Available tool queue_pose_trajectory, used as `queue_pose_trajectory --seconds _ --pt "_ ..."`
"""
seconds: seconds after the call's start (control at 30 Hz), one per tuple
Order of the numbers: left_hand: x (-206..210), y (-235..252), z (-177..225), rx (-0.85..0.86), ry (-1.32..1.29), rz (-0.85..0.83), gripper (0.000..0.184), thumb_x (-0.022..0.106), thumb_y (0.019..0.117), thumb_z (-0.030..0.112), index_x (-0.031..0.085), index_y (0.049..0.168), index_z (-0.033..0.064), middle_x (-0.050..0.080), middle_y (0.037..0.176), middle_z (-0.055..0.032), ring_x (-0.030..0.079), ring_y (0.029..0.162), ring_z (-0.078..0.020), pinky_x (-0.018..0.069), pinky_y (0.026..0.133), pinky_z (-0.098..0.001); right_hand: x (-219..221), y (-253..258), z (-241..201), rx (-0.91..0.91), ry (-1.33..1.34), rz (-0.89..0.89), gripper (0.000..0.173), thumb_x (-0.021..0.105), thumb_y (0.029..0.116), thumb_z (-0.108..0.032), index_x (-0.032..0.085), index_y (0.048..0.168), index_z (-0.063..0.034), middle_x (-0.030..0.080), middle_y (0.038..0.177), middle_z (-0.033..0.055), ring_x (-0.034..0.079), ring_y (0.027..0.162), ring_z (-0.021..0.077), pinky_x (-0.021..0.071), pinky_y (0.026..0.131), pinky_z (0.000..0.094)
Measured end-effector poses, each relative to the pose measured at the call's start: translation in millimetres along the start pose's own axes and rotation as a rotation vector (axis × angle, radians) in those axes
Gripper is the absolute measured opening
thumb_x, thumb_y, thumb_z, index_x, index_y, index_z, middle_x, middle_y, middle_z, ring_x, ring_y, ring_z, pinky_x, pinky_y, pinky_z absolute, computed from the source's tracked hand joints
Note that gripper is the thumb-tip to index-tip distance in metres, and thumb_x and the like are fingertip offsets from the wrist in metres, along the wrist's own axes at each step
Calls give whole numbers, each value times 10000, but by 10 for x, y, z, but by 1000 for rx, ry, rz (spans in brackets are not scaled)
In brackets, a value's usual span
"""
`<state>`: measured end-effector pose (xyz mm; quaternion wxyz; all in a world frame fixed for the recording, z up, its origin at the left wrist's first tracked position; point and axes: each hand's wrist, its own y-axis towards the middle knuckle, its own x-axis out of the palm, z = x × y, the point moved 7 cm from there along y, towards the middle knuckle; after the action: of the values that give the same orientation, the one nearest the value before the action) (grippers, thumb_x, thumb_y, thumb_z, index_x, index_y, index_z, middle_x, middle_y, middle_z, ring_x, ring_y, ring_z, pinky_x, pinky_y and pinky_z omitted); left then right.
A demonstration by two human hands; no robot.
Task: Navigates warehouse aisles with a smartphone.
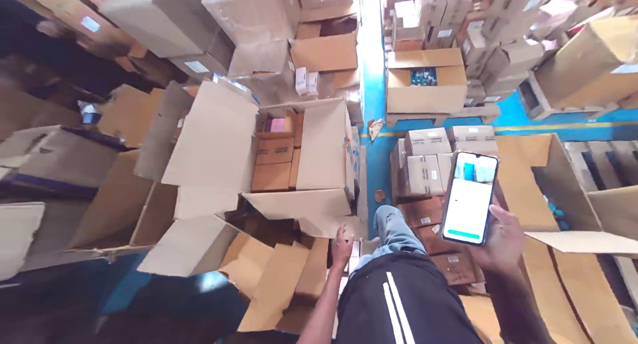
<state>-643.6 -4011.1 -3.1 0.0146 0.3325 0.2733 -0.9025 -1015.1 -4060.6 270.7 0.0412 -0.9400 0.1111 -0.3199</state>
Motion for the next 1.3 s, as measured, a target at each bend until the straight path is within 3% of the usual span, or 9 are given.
queue_pose_trajectory --seconds 0.2,0.37,0.47,0.67,0.83,1.0,1.13,1.2,1.3 --pt "-97 814 1060 247 9 107 559 608 991 241 469 1519 118 563 1473 -132 634 1231 -349 521 981 -611 217 1107 165 28 -16 122 445 304 1017 -253 466 1413 -134 716 1134 26 711 1005 131 623 829 364" --pt "-156 1836 1853 553 40 289 471 598 946 182 588 1382 4 522 1505 -171 500 1397 -337 432 1131 -544 343 2541 295 25 23 66 456 329 1005 -272 461 1420 -136 709 1172 49 709 1037 160 621 847 375" --pt "-271 2508 2241 613 135 387 416 578 936 202 662 1291 1 569 1452 -185 523 1360 -382 416 1128 -553 381 3579 352 54 -1 57 462 320 1015 -284 456 1428 -129 699 1201 69 705 1055 186 620 854 398" --pt "-865 3401 3061 467 307 464 426 539 957 287 702 1241 15 608 1392 -210 618 1206 -417 469 1010 -590 695 5164 -2 90 -73 56 551 391 996 -320 355 1508 -120 655 1284 92 681 1119 226 605 898 445" --pt "-1172 4370 3336 324 424 463 639 611 925 405 557 1422 9 406 1563 -260 354 1455 -476 308 1140 -662 937 6056 -258 42 -19 65 548 414 974 -324 374 1489 -140 659 1275 101 684 1117 239 610 885 442" --pt "-1011 5048 3192 237 492 310 871 536 947 571 343 1563 -14 259 1622 -306 237 1507 -490 164 1205 -674 1096 6798 -255 11 -9 111 523 365 972 -292 397 1464 -117 659 1257 114 679 1106 237 599 896 447" --pt "-1043 5054 3339 239 499 298 855 478 972 548 369 1517 -102 304 1562 -388 313 1440 -576 219 1164 -711 1198 7545 -190 26 -21 189 522 358 966 -287 411 1460 -126 669 1251 92 689 1090 218 606 884 427" --pt "-1088 5055 3375 166 500 212 690 518 979 286 363 1500 -138 294 1545 -421 312 1424 -605 224 1163 -717 1243 7968 -137 46 -78 270 481 323 979 -273 448 1419 -126 696 1187 57 705 1033 177 617 845 394" --pt "-1471 5410 4111 -269 403 2 456 487 1025 139 534 1391 -128 495 1450 -355 485 1343 -536 351 1120 -672 1395 8755 -40 55 -120 324 449 315 995 -254 475 1394 -124 714 1118 18 716 975 134 627 815 359"
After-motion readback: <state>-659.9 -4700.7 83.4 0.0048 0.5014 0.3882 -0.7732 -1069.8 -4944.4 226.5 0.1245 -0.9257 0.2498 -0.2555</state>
